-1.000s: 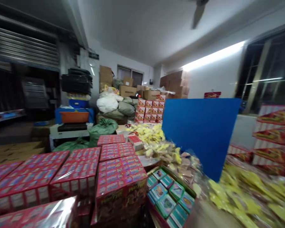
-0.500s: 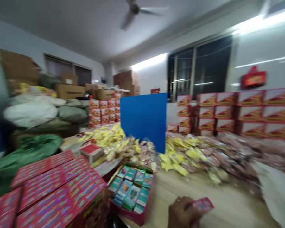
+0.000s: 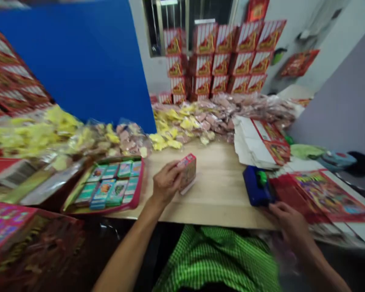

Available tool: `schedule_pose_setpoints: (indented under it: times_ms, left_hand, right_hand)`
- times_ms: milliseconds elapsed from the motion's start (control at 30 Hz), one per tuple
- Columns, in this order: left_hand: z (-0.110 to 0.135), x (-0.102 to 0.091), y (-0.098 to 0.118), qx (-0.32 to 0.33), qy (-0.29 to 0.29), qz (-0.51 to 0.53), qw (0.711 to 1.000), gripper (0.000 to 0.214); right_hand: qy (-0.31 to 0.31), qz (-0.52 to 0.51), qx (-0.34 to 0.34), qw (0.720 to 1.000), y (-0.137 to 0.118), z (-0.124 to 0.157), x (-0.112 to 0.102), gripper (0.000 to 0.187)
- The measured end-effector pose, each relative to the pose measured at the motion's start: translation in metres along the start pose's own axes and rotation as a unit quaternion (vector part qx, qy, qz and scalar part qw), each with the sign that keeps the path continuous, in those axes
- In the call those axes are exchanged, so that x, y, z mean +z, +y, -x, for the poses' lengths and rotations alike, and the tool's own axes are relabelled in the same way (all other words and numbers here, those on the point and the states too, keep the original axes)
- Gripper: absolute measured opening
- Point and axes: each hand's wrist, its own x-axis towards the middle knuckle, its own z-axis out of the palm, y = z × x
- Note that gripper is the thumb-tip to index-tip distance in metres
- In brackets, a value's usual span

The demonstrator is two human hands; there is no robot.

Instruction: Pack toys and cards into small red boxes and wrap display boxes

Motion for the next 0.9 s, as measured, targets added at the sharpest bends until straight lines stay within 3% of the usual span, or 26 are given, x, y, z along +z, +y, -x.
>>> schedule_pose_setpoints:
  times_ms: [67, 133, 267, 300, 367, 467, 567, 633, 767, 900]
  left_hand:
    - [0.003, 0.003, 0.001, 0.031, -0.011, 0.005, 0.999, 0.015]
    - [0.005, 0.004, 0.005, 0.055, -0.011, -0.001, 0.998, 0.013]
    - [0.006, 0.003, 0.012, 0.042, -0.020, -0.023, 0.999, 0.012]
    - [0.007, 0.004, 0.012, 0.040, -0.023, -0.027, 0.999, 0.011]
    - [0.008, 0.006, 0.012, 0.034, -0.020, -0.033, 0.999, 0.009]
    - [0.010, 0.010, 0.012, 0.027, -0.001, -0.041, 0.999, 0.009]
    - [0.010, 0.010, 0.014, 0.025, 0.007, -0.038, 0.999, 0.009]
    - [0.009, 0.009, 0.015, 0.019, 0.000, -0.039, 0.999, 0.009]
    - [0.007, 0.008, 0.018, -0.010, -0.009, -0.034, 0.999, 0.006]
    - [0.006, 0.008, 0.019, -0.017, 0.014, -0.026, 0.999, 0.009]
  right_hand:
    - [-0.009, 0.018, 0.058, 0.998, 0.016, 0.009, -0.007, 0.045]
    - [-0.012, 0.043, 0.066, 0.997, 0.016, 0.013, -0.012, 0.038]
    - [0.008, 0.090, -0.056, 0.994, -0.026, 0.023, -0.014, 0.025]
    - [-0.014, 0.071, -0.081, 0.994, -0.042, 0.027, -0.010, 0.023]
    - [-0.127, -0.023, -0.088, 0.988, -0.076, 0.031, 0.003, 0.021]
    - [-0.288, -0.212, -0.084, 0.930, -0.123, 0.030, 0.039, 0.022]
    - [-0.370, -0.310, -0.094, 0.871, -0.155, 0.022, 0.078, 0.018]
    - [-0.397, -0.341, -0.088, 0.848, -0.168, 0.016, 0.098, 0.017]
    - [-0.430, -0.350, -0.059, 0.830, -0.178, 0.006, 0.115, 0.066]
    - [-0.424, -0.349, -0.043, 0.835, -0.182, 0.002, 0.117, 0.080]
